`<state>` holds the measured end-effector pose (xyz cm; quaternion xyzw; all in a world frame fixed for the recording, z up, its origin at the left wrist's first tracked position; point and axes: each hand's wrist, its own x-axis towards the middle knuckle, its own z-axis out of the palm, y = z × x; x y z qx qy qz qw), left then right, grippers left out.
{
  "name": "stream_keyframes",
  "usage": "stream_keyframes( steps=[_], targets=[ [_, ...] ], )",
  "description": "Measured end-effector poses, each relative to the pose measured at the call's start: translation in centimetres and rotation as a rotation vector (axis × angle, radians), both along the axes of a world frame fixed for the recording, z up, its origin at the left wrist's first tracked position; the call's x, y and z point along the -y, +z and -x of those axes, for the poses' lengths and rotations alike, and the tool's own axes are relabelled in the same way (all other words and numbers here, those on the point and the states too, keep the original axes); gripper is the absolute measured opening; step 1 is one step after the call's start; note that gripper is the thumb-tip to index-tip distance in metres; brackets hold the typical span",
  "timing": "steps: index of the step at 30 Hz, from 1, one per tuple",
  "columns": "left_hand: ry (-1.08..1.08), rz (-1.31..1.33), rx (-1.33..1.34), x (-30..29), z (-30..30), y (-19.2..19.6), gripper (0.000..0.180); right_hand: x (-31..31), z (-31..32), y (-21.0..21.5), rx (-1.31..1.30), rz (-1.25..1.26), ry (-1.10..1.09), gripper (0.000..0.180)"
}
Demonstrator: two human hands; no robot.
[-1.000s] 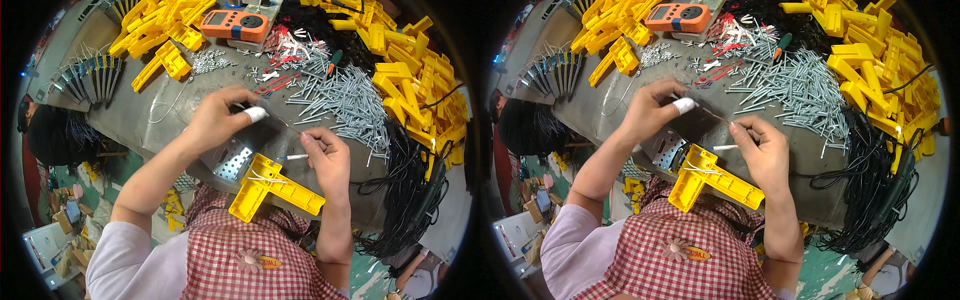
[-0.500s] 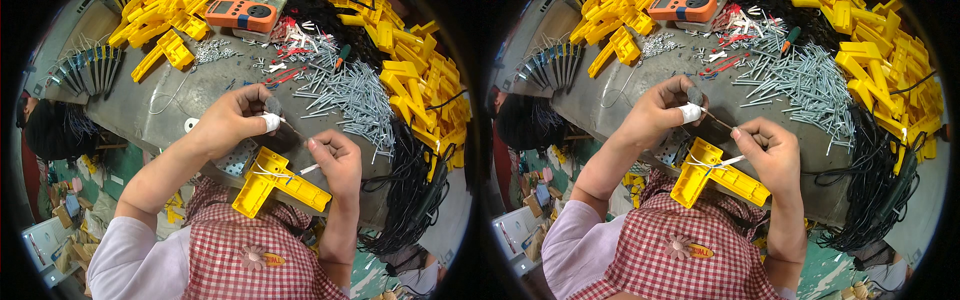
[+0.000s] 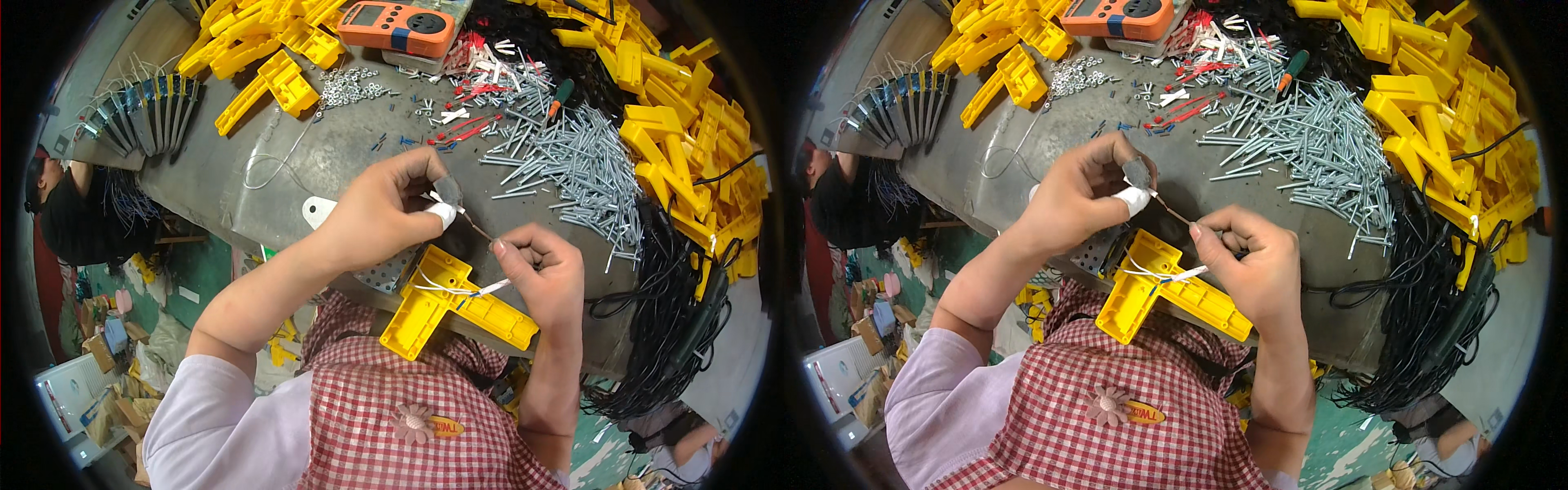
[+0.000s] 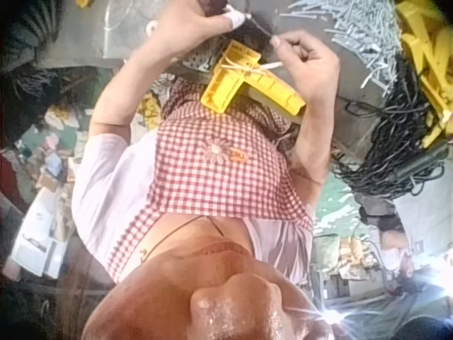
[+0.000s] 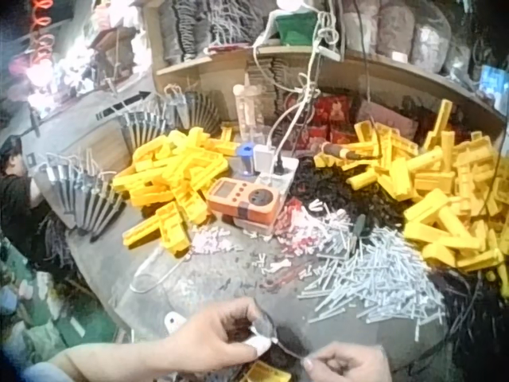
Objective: The person assembles a yellow electrical tool by wiring and soldering components, then fastens them into a yellow plastic casing with screws using an electric screwdriver.
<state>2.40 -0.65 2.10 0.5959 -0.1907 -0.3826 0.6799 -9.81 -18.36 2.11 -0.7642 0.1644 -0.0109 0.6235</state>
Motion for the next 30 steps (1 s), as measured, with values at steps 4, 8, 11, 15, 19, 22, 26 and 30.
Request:
stream_keyframes(
  steps=[4, 8, 11, 15, 19, 22, 26, 30],
  targets=[
    [-0.022, -0.169, 0.239, 0.6, 1.1, 0.1, 0.018, -0.5, -0.2, 0.1, 0.048, 0.006, -0.056, 0.009],
    [-0.021, -0.166, 0.439, 1.1, 1.4, 0.0, 0.013, -1.1, -1.0, 0.8, 0.059, 0.090, -0.028, 0.014],
    [-0.152, -0.191, 0.318, 1.5, 1.0, 1.2, 0.014, -1.1, 0.0, 1.0, 0.070, -0.027, -0.076, 0.021],
    [-0.101, -0.207, 0.504, 1.2, 0.6, 2.7, 0.021, -0.1, -0.5, -0.3, 0.100, 0.088, -0.048, 0.028],
    [-0.174, -0.415, 1.129, -0.3, 0.5, 3.0, 0.021, -0.9, -1.4, 1.6, 0.213, 0.331, 0.129, 0.027],
    [-0.199, -0.431, 1.158, -0.8, 0.6, 3.1, 0.024, -2.0, -2.1, 0.4, 0.366, 0.620, 0.208, 0.022],
    [-0.143, -0.354, 1.090, -1.3, 0.8, 2.7, 0.027, -2.0, -2.6, 0.4, 0.379, 0.564, 0.183, 0.012],
    [-0.129, -0.426, 1.361, -1.8, 0.5, 2.4, 0.026, -2.1, -2.7, 0.9, 0.291, 0.545, 0.259, 0.013]
  ],
)
